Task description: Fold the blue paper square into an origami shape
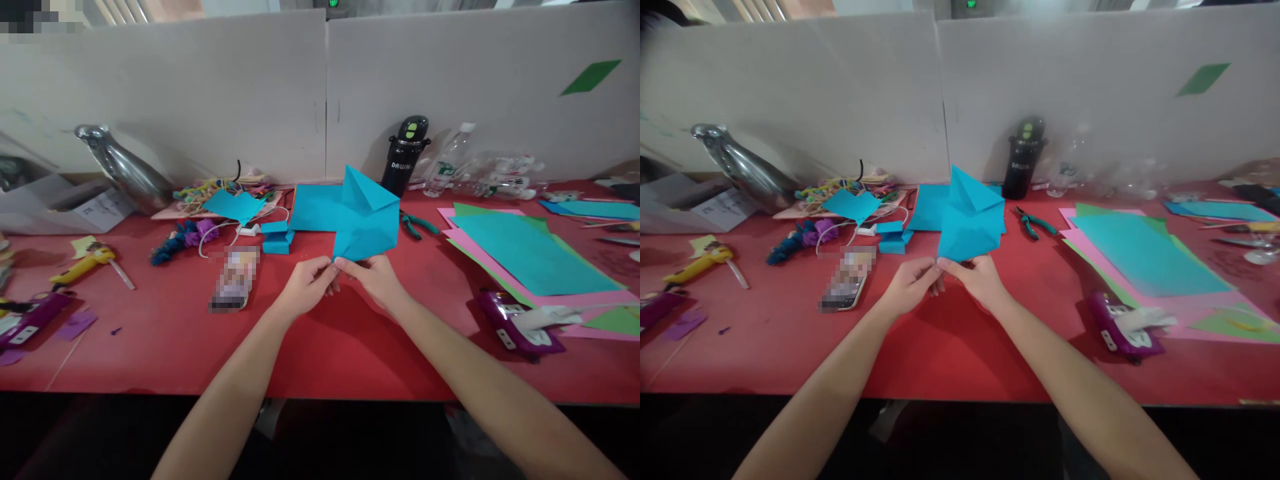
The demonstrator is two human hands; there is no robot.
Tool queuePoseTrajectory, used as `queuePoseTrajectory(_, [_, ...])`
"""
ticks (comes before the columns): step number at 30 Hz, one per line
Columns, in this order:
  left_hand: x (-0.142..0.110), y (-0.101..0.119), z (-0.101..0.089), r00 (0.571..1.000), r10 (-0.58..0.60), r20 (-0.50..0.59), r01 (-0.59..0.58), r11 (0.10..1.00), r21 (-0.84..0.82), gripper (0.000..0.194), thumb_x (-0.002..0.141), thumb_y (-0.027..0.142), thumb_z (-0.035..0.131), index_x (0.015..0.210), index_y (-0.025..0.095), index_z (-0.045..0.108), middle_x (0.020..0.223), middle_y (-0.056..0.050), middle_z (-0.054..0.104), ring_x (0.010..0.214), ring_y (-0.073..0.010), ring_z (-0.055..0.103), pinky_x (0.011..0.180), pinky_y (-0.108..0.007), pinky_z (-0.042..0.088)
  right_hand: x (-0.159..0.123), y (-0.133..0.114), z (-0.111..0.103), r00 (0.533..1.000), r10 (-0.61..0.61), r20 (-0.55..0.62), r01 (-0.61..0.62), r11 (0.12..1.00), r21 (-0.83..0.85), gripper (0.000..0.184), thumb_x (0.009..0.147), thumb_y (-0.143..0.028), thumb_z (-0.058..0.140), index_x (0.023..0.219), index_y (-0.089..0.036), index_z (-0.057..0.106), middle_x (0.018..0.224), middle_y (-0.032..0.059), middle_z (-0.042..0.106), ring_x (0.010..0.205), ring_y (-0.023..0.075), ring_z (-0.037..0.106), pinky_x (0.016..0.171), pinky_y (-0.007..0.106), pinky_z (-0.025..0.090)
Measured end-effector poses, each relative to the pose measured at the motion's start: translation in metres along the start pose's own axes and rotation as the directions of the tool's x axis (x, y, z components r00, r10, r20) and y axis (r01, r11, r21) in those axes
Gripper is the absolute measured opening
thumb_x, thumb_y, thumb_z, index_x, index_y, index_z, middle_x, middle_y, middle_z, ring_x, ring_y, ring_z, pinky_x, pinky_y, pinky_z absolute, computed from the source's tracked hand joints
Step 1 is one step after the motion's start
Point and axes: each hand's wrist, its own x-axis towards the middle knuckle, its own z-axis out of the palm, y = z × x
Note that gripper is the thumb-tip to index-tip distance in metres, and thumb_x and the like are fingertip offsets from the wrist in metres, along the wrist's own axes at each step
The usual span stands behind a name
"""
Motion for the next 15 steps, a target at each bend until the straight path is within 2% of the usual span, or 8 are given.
queuePoseTrajectory(4, [0.0, 0.0, 0.002, 1.0, -0.006, -0.003, 0.006, 1.0, -0.015, 0.037, 0.098, 0.044, 0.051, 0.075, 0.016, 0.059, 0.062, -0.001, 0.066, 0.054, -0.0103, 0.061, 0.054, -0.02, 0.048, 0.001, 0.0, -0.001, 0.993, -0.068, -0.093, 0.063, 0.996, -0.06, 0.038, 0.079, -0.042, 0.077, 0.058, -0.021, 0.053, 0.058, -0.0035, 0.051, 0.056, 0.0115, 0.045, 0.056, 0.028, 0.038])
queuePoseTrajectory(10, [-0.001, 0.0, 0.004, 1.0, -0.011, 0.001, 0.011, 0.998, -0.064, 0.037, 0.098, 0.046, 0.051, 0.078, 0.016, 0.061, 0.062, -0.001, 0.065, 0.053, -0.0104, 0.061, 0.054, -0.02, 0.049, 0.007, 0.001, -0.012, 0.977, -0.012, -0.213, -0.015, 0.992, -0.126, 0.047, 0.079, -0.05, 0.076, 0.049, -0.018, 0.059, 0.048, -0.0008, 0.054, 0.048, 0.0108, 0.049, 0.05, 0.028, 0.037])
queuePoseTrajectory(15, [-0.002, 0.002, 0.004, 1.0, -0.01, -0.002, 0.01, 0.998, -0.069, 0.038, 0.099, 0.046, 0.051, 0.078, 0.016, 0.061, 0.061, -0.001, 0.065, 0.054, -0.0101, 0.062, 0.054, -0.019, 0.048, 0.015, 0.0, -0.023, 0.944, -0.042, -0.328, 0.034, 0.999, -0.03, 0.04, 0.077, -0.049, 0.078, 0.056, -0.019, 0.063, 0.051, -0.0021, 0.057, 0.047, 0.0089, 0.046, 0.048, 0.026, 0.035])
